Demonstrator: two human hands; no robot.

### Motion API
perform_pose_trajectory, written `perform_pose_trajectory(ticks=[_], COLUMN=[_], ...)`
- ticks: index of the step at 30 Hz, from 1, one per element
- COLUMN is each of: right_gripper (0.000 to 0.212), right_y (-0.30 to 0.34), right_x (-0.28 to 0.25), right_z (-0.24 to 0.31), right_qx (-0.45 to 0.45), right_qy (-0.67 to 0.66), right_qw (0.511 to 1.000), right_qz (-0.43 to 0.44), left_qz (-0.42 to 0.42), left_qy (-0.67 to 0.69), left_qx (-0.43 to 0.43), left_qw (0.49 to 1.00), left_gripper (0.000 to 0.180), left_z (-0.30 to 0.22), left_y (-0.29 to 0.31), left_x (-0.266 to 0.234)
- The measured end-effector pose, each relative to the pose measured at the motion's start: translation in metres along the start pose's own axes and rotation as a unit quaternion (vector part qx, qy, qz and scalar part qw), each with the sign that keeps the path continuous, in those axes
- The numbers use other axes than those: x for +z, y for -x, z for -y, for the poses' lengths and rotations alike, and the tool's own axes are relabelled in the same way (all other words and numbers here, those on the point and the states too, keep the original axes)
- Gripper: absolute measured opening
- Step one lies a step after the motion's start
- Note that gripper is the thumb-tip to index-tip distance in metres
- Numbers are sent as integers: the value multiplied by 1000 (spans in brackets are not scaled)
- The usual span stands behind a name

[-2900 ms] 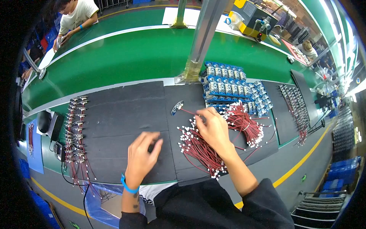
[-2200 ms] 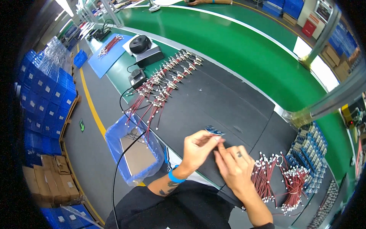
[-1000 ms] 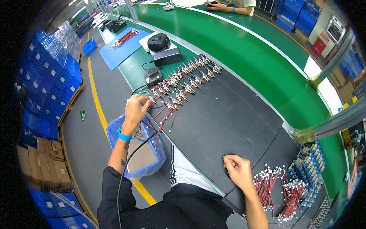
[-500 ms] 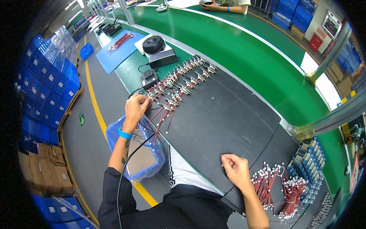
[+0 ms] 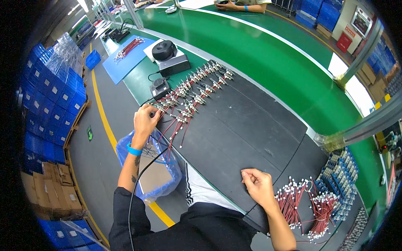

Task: The person connects red and black wires to small printed circuit board (PCB) components by hand.

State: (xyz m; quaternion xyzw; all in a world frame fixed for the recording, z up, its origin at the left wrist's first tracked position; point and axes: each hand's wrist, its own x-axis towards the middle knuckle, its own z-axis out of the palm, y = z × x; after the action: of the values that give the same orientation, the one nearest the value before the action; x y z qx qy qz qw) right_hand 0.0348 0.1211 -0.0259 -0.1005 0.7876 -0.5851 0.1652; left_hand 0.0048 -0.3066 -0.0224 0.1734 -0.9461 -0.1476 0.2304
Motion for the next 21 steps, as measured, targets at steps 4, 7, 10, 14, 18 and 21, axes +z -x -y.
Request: perform_pose_trajectory(ticks=[4,7,10,14,18,21], right_gripper=[13,13,13,13,13,13], right_y=[1,2,1,1,1,1], right_x=[0,0,1,0,2,2], right_z=[2,2,-2,-3,-4,-3], right_qx=[7,8,0,-9,7,-2], right_qy=[2,-7,6,3,-21,-17], right_qw=[1000,1000,1000,1000,1000,1000], right_qz=[2,-2,-2,-2,-13,-13], left_qz=[-12,-9,-100,-36,-5,7], left_qy=[-22,-15,-7,-25,-106,-113], left_qx=[22,-4,21,106,111,119], left_qw=[999,1000,995,993,988,986], left_gripper=[15,16,22,38,50,54], left_z=[0,-4,-7,-28,-40,-40], left_y=[2,-1,-19,-48,-52,-53], left_x=[0,-3,-4,4,19,22])
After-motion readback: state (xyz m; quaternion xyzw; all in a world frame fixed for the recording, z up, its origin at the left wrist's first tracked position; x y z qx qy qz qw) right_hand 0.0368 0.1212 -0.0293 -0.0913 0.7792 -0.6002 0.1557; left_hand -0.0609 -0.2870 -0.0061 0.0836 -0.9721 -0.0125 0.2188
